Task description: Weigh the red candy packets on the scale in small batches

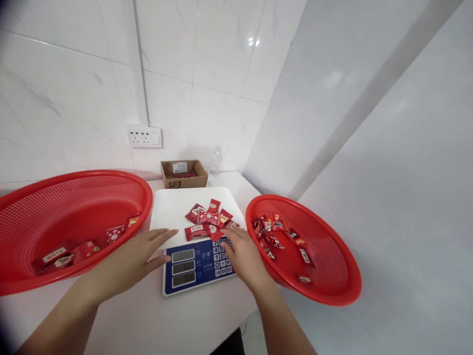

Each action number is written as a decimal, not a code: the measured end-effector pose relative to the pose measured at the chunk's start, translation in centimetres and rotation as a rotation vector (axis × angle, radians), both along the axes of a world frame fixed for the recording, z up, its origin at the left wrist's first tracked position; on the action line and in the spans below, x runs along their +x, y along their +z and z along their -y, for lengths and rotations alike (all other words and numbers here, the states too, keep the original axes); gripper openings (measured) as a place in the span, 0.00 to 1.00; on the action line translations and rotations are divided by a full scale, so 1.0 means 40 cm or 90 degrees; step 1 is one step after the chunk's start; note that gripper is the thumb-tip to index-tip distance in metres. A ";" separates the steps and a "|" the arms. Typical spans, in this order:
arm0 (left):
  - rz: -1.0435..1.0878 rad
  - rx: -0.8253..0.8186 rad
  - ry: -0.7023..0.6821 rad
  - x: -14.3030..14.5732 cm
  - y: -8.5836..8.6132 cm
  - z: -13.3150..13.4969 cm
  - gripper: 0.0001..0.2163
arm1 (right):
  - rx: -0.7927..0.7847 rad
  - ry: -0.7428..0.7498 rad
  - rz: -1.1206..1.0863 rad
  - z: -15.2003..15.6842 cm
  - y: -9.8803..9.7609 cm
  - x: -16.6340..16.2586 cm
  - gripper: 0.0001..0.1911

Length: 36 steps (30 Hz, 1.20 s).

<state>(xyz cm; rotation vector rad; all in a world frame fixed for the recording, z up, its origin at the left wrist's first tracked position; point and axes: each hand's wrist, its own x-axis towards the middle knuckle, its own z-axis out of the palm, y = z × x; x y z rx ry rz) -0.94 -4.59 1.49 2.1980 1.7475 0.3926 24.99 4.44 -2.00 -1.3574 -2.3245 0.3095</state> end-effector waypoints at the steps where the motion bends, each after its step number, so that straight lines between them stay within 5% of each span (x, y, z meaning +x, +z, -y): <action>1: 0.001 0.000 0.001 0.000 0.000 0.000 0.22 | 0.000 -0.003 -0.014 0.002 0.000 0.001 0.19; 7: -0.001 0.020 0.003 -0.003 -0.005 0.001 0.22 | 0.049 -0.056 -0.105 0.024 0.028 0.031 0.12; 13: -0.021 0.104 0.030 0.001 -0.002 -0.009 0.21 | 0.097 -0.186 -0.116 0.049 0.052 0.102 0.18; 22: -0.006 0.163 0.047 0.019 0.002 -0.020 0.18 | 0.006 -0.225 0.055 0.064 -0.002 0.181 0.20; 36: -0.042 0.119 0.053 0.123 0.002 -0.097 0.15 | -0.028 -0.264 0.082 0.071 0.009 0.183 0.20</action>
